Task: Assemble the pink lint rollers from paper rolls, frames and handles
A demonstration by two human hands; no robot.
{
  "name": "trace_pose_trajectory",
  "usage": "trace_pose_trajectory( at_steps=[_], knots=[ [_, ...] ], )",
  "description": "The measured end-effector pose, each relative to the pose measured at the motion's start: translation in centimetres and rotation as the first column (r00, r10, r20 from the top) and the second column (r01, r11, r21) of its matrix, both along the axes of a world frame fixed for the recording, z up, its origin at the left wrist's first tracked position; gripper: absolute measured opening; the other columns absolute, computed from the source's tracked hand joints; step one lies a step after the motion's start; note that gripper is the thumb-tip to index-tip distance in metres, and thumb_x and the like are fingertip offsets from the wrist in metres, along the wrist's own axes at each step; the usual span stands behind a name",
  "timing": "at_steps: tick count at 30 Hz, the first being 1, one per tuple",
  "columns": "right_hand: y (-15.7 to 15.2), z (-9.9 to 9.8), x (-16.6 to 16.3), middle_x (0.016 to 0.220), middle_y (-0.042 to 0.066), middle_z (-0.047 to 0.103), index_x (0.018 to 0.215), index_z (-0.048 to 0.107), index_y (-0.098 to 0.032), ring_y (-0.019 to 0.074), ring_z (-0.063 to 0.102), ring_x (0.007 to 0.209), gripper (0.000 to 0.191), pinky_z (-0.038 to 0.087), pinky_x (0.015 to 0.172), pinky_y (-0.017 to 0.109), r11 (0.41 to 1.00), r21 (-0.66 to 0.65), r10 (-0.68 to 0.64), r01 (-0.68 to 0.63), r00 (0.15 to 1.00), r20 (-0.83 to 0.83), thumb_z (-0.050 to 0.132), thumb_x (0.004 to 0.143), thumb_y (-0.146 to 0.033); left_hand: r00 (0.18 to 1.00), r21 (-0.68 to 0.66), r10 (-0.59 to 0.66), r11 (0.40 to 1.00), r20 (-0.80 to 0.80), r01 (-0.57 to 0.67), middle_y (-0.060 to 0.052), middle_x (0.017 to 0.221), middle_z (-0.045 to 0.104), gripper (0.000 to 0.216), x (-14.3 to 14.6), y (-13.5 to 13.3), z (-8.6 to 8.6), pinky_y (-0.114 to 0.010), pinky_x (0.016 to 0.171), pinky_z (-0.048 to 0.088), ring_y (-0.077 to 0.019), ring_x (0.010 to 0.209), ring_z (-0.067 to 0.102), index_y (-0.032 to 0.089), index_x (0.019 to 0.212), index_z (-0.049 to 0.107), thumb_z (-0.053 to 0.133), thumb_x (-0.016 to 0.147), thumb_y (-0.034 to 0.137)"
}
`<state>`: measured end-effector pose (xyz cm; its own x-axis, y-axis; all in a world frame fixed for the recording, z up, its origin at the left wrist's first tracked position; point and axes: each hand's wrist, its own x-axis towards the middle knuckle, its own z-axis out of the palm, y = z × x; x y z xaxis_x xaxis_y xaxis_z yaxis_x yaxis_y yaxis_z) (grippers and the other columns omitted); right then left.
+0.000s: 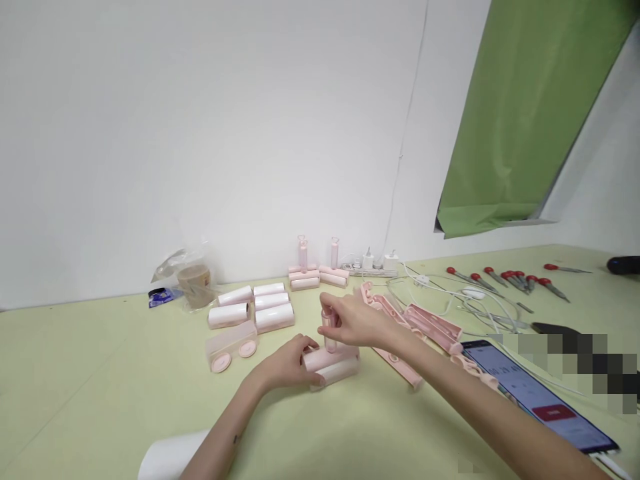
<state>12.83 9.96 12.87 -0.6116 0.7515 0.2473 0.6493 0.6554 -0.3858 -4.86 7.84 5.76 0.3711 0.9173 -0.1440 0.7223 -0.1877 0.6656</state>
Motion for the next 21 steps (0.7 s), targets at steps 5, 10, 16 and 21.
trace_pose_trajectory(
  at_steps=[5, 10, 16, 21],
  knots=[
    [-0.6, -0.8, -0.7, 0.053, -0.005, 0.046, 0.068, 0.034, -0.021, 0.0114, 0.042, 0.050, 0.020, 0.019, 0.044, 0.022, 1.000, 0.007, -0.011, 0.011, 1.000, 0.006, 0.055, 0.067, -0.023, 0.989, 0.075, 0.093, 0.994, -0.117, -0.084, -0.005, 0.084, 0.060, 0.060, 1.8, -1.0, 0.0, -0.029, 0.055, 0.039, -0.0258, 0.072, 0.057, 0.019, 0.091, 0.056, 0.068, 0.042, 0.052],
    [-1.5, -1.2, 0.1, 0.053, -0.004, 0.048, 0.070, 0.033, -0.022, 0.0118, 0.043, 0.047, 0.018, 0.020, 0.042, 0.021, 0.997, -0.011, -0.080, 0.080, 0.996, -0.028, 0.051, 0.071, -0.025, 0.944, 0.147, 0.260, 0.961, -0.205, -0.233, -0.012, 0.075, 0.061, 0.041, 4.8, -2.5, -0.4, -0.033, 0.054, 0.039, -0.0307, 0.069, 0.058, 0.014, 0.076, 0.057, 0.060, 0.053, 0.048],
    [-2.3, -2.3, 0.5, 0.049, -0.005, 0.046, 0.065, 0.027, -0.022, 0.0121, 0.044, 0.045, 0.024, 0.020, 0.041, 0.022, 0.979, 0.008, -0.202, 0.204, 0.974, -0.099, 0.050, 0.072, -0.027, 0.919, 0.180, 0.332, 0.938, -0.213, -0.297, -0.015, 0.079, 0.062, 0.037, 6.4, -3.9, -0.6, -0.036, 0.058, 0.041, -0.0328, 0.073, 0.058, 0.013, 0.079, 0.058, 0.055, 0.058, 0.042],
    [-2.3, -3.1, 0.6, 0.052, -0.005, 0.052, 0.067, 0.033, -0.023, 0.0139, 0.049, 0.048, 0.028, 0.025, 0.042, 0.021, 0.970, -0.037, -0.243, 0.241, 0.963, -0.113, 0.053, 0.073, -0.041, 0.918, 0.161, 0.267, 0.960, -0.293, -0.228, -0.017, 0.082, 0.062, 0.037, 6.2, -4.1, 0.1, -0.040, 0.061, 0.041, -0.0348, 0.076, 0.059, 0.011, 0.086, 0.058, 0.049, 0.063, 0.039]
  ],
)
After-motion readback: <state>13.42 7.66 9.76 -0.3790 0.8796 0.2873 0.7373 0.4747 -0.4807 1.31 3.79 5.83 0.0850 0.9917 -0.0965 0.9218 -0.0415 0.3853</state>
